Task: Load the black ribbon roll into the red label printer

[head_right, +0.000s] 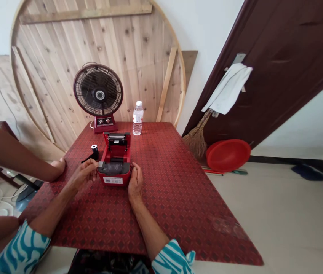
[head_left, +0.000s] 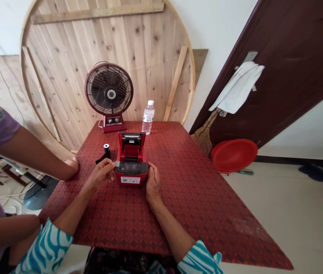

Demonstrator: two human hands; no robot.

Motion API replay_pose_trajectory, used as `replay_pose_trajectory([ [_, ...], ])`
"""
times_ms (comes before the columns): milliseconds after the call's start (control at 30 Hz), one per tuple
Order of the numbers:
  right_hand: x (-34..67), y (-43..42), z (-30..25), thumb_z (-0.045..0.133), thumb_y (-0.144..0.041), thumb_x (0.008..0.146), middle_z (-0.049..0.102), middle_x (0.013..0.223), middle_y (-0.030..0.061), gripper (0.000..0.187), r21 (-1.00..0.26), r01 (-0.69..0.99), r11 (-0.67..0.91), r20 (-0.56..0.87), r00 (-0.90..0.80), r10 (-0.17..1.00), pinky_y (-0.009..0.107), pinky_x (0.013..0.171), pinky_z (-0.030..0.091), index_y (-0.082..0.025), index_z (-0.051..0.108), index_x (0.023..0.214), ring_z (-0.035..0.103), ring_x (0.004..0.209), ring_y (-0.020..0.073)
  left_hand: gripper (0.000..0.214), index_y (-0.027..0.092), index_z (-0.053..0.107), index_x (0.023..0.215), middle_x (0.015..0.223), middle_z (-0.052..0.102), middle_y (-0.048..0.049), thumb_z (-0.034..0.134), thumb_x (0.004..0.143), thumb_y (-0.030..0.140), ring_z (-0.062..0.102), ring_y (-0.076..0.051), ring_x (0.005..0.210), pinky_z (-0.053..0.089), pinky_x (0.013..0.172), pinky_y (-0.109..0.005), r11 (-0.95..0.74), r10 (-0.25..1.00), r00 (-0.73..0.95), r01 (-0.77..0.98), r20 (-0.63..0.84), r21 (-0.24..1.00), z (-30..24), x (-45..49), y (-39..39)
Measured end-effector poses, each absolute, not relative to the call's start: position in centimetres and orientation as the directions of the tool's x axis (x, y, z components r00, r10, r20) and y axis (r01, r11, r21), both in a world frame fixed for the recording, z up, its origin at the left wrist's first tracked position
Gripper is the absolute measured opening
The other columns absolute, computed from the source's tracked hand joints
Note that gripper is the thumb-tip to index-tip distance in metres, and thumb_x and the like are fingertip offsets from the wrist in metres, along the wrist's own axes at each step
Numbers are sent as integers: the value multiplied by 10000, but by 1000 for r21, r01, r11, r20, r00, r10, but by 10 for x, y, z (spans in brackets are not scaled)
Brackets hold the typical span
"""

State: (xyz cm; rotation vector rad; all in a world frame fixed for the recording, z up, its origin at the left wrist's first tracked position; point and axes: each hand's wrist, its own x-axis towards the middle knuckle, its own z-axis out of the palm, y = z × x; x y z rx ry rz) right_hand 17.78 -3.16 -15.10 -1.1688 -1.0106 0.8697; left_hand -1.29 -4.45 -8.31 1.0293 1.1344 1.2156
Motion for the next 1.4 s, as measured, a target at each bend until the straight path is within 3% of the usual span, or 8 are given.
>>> replay_pose_trajectory([
  [200, 177, -30, -156, 384, -448, 858, 646, 1113, 81, 408, -977, -45, 209, 183, 330, 926, 360, 914, 423, -194, 599, 1093, 573, 1031, 198, 190, 185, 635, 812, 600, 605, 14, 684, 718, 343, 526, -100, 515, 407, 489, -186, -149, 966, -178, 205, 186, 967, -46, -7, -96],
  [367, 176, -28, -157, 395, -433, 852, 642, 1084, 77, 386, -977, -27, 212, 192, 321, 927, 359, 925, 417, -193, 610, 1065, 566, 1028, 195, 132, 255, 698, 872, 844, 686, -14, 588, 801, 241, 621, -177, 779, 459, 715, -242, -410, 900, 120, 561, 419, 719, 1, 26, -99],
  [467, 177, -27, -157, 393, -431, 850, 638, 1097, 83, 394, -976, -48, 214, 189, 318, 929, 364, 926, 418, -187, 607, 1074, 565, 1035, 197, 172, 246, 699, 818, 839, 697, -30, 546, 794, 172, 631, -201, 796, 450, 747, -268, -480, 875, 339, 694, 345, 536, 8, 42, -49],
  [567, 178, -27, -157, 397, -426, 851, 641, 1108, 79, 390, -976, -54, 211, 184, 314, 931, 362, 934, 415, -196, 608, 1084, 566, 1046, 195, 200, 226, 695, 700, 726, 694, -51, 545, 718, 95, 637, -210, 747, 438, 701, -259, -405, 913, 386, 825, 131, 393, -5, 45, 8],
  [667, 178, -28, -155, 390, -424, 851, 641, 1102, 75, 386, -975, -37, 220, 197, 317, 928, 358, 950, 408, -200, 613, 1073, 564, 1050, 191, 225, 246, 702, 715, 735, 705, -42, 561, 643, 87, 638, -214, 768, 432, 679, -253, -423, 890, 455, 850, -35, 313, -21, 45, 40],
  [967, 179, -33, -147, 364, -420, 853, 637, 1104, 78, 394, -979, -7, 202, 191, 300, 935, 362, 947, 406, -200, 606, 1072, 563, 1057, 199, 112, 217, 652, 586, 654, 670, -35, 625, 559, 112, 599, -204, 653, 409, 619, -253, -469, 826, 529, 837, -197, 282, -31, 46, 60],
  [1133, 180, -33, -147, 355, -426, 858, 629, 1096, 83, 402, -977, 13, 211, 206, 276, 939, 360, 943, 406, -194, 600, 1077, 559, 1052, 197, 218, 217, 677, 745, 786, 685, -51, 614, 581, 87, 621, -231, 771, 419, 683, -265, -495, 831, 544, 820, -118, 288, -32, 41, 54],
  [1400, 180, -32, -150, 355, -437, 861, 622, 1092, 90, 417, -975, 24, 222, 220, 273, 936, 368, 932, 403, -179, 597, 1081, 553, 1047, 207, 390, 212, 625, 1071, 1033, 677, -93, 581, 683, 192, 620, -265, 960, 451, 747, -287, -484, 872, 489, 858, 15, 171, -30, 38, 40],
])
